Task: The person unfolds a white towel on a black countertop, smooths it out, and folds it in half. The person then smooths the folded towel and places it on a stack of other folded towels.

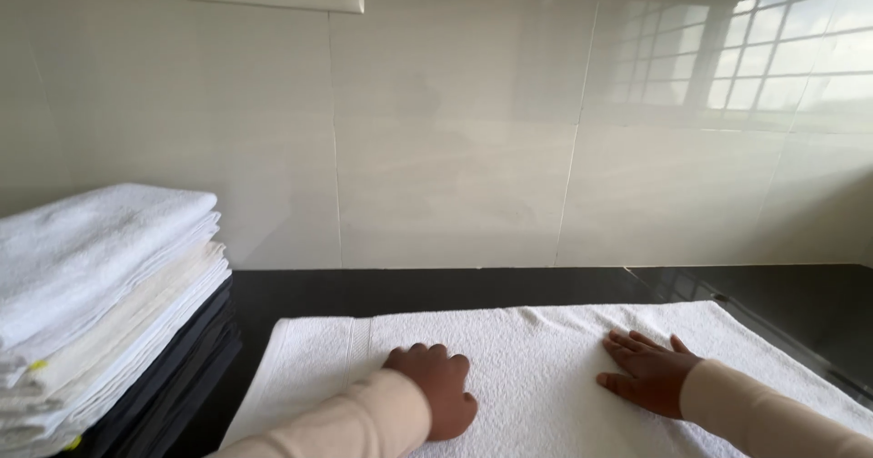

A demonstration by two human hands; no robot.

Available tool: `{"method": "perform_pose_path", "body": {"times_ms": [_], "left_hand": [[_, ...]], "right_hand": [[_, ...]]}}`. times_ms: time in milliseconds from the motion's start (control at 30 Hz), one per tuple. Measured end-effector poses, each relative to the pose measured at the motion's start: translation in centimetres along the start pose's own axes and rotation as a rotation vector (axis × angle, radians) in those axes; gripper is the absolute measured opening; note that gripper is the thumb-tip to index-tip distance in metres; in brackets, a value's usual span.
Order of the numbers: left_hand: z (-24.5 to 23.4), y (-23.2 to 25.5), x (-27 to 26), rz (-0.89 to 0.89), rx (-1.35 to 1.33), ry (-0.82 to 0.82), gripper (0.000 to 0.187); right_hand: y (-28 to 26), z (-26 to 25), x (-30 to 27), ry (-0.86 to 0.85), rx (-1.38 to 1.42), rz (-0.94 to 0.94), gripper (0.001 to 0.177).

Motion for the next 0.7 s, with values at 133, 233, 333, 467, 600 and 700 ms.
{"method": "perform_pose_path", "body": {"times_ms": [133, 233, 333, 467, 600, 700], "left_hand": [[-1.7, 2.9, 5.1, 0.047, 0.01, 0.11, 0.036], [-1.7, 4.5, 10.3, 0.102, -0.112, 0.28, 0.032], [0.9, 4.1, 15.7, 0.104, -0.229, 0.384, 0.035], [2.8, 3.3, 18.0, 0.103, -0.241, 0.421, 0.048], [2.8, 4.1, 16.1, 0.087, -0.207, 0.338, 0.054], [2.2, 4.5, 15.1, 0.074, -0.164, 0.289, 0.061]], "right_hand": [[-2.6, -2.3, 1.5, 0.134, -0.196, -0.099, 0.069], [-4.2, -1.8, 5.7, 0.295, -0.079, -0.268, 0.067], [-6.5, -0.5, 9.0, 0.379, -0.31, -0.45, 0.058], [-7.2, -0.1, 7.7, 0.252, 0.028, -0.419, 0.064], [-6.1, -1.2, 5.8, 0.24, 0.07, -0.376, 0.071], [-3.7, -1.4, 5.8, 0.174, 0.001, -0.21, 0.078]]}}
Point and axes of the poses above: each hand's wrist, its own x-axis towards the middle knuckle, its own z-axis out of the palm, y = z × x, the point moved 6 cm from there along x, towards the middle knuckle, and after that the axes turned 3 degrees about -y, right-handed, at the moved point
